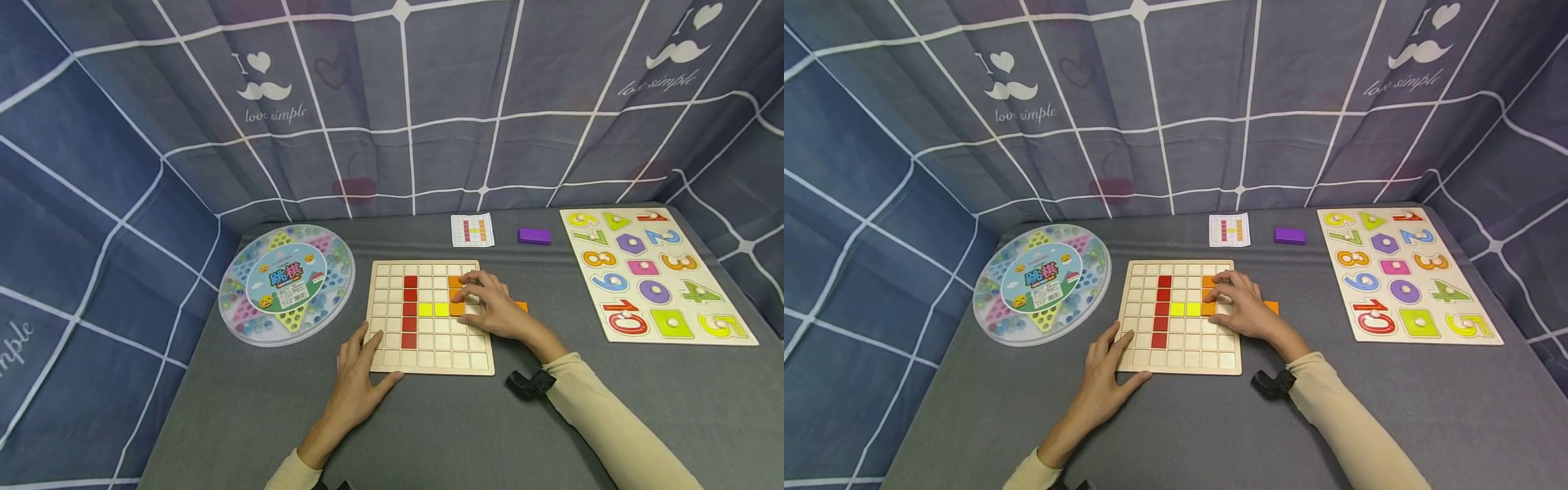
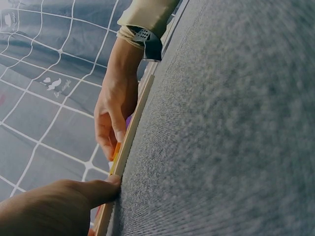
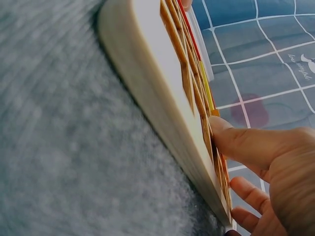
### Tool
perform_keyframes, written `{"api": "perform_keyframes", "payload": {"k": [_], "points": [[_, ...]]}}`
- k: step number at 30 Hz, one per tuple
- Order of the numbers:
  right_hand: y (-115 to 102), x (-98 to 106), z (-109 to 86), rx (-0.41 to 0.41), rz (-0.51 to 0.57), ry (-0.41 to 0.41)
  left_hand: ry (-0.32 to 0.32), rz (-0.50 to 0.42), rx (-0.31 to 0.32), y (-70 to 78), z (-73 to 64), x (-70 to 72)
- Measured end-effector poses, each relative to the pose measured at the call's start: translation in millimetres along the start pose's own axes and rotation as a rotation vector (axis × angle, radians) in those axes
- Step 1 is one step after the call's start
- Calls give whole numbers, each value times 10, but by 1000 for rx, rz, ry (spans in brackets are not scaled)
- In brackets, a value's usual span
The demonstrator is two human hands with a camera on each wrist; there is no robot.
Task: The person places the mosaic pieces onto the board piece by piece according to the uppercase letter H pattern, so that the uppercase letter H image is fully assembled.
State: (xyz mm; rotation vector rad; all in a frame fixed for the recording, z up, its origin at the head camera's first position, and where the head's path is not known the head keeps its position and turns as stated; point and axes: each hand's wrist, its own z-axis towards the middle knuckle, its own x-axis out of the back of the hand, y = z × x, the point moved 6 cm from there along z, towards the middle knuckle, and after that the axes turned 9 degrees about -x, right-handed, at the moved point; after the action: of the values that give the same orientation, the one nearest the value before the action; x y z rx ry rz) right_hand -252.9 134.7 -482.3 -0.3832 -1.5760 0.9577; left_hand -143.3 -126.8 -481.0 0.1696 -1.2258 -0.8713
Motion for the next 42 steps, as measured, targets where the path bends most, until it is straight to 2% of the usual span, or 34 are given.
{"api": "perform_keyframes", "payload": {"k": [13, 23, 42], "points": [[-31, -18, -15, 41, -15, 3, 6, 3, -5, -8, -6, -6], [-56, -8, -3, 72, -44, 45, 15, -2, -16, -9, 0, 0], [-63, -31, -20, 61, -45, -5, 10, -7, -13, -11, -6, -6]]}}
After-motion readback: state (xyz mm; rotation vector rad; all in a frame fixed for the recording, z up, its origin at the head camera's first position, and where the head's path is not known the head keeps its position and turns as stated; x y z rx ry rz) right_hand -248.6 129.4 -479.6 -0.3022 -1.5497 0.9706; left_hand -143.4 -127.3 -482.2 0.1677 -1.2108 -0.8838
